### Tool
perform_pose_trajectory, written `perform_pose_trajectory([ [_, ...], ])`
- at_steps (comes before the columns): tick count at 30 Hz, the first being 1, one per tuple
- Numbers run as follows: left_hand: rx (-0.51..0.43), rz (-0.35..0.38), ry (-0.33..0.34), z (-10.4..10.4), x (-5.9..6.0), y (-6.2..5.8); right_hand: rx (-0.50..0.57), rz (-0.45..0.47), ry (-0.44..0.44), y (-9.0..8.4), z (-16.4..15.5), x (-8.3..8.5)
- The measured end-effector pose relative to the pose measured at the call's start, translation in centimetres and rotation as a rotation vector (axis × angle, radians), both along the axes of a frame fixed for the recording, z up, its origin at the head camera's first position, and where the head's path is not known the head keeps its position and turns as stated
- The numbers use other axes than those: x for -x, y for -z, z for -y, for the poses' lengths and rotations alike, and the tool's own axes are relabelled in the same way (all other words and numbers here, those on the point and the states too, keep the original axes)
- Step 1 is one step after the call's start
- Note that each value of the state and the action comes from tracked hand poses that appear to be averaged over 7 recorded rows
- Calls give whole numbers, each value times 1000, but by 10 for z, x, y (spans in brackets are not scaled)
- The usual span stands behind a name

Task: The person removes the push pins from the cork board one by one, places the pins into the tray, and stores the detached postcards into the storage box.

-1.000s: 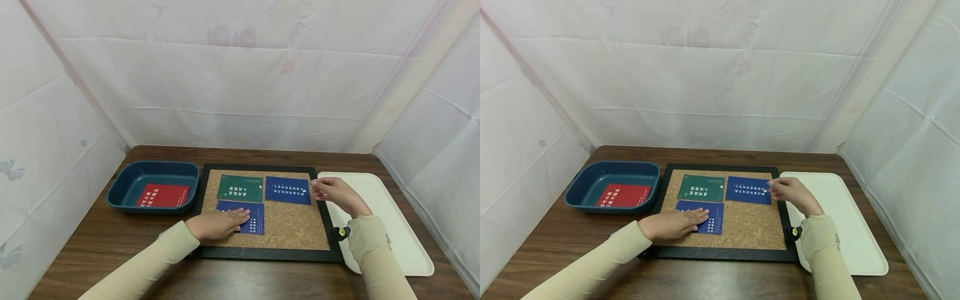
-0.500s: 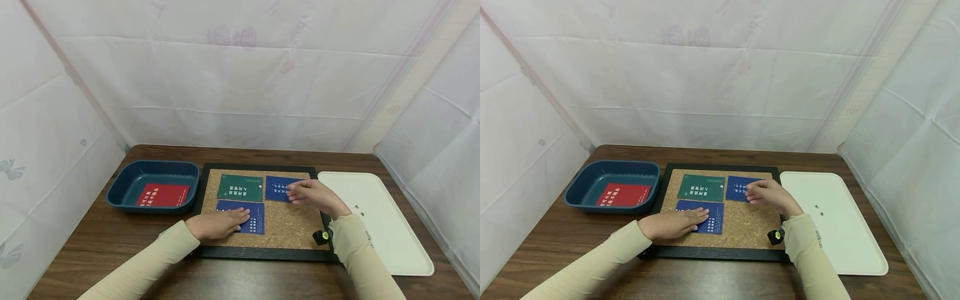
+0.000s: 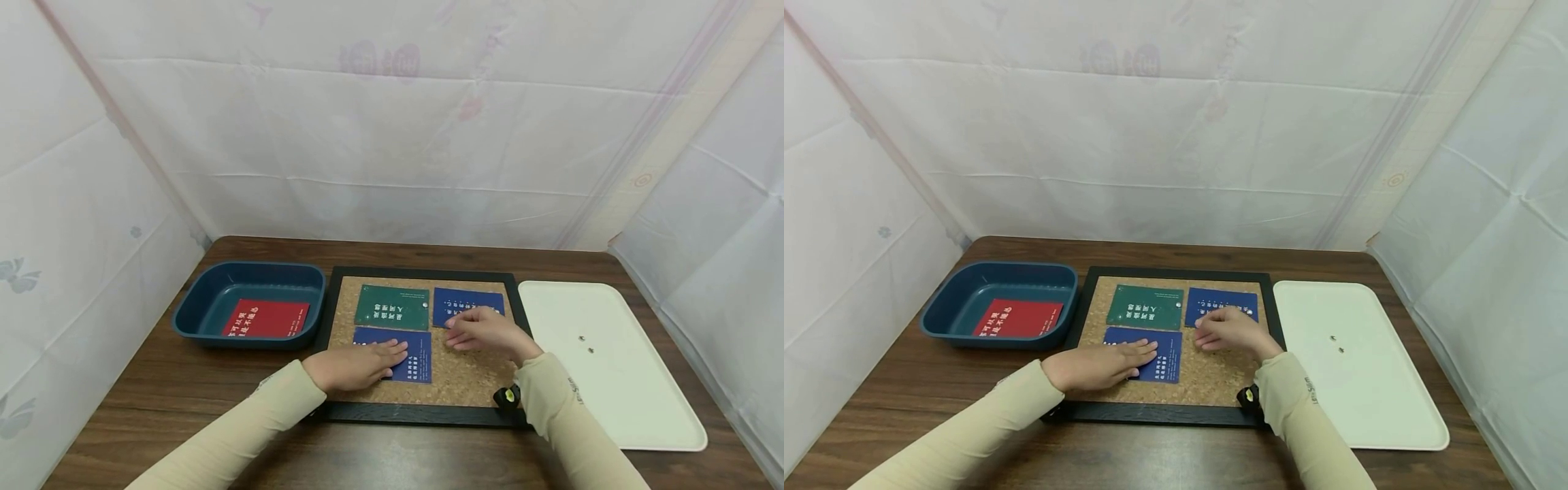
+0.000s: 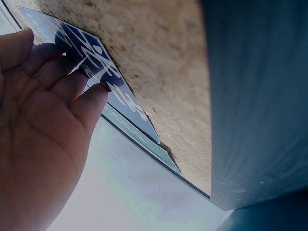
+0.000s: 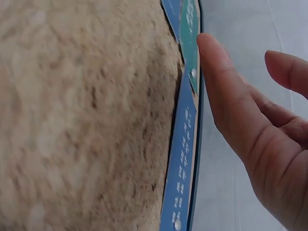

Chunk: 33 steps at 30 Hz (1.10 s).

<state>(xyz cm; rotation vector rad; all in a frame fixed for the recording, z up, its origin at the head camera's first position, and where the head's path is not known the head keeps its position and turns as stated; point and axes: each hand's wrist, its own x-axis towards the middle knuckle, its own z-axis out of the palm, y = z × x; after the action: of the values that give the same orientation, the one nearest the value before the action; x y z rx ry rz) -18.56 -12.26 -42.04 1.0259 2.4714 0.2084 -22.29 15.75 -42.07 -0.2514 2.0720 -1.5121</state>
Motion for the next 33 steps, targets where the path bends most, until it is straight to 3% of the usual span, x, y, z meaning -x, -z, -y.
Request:
perform_pose_trajectory([
  [23,-1,10,8,2,0,0,-57,39,-39,12,28,-4],
  [33,-3,-3,26,3,1,0,-28,71,8,14,30,-4],
])
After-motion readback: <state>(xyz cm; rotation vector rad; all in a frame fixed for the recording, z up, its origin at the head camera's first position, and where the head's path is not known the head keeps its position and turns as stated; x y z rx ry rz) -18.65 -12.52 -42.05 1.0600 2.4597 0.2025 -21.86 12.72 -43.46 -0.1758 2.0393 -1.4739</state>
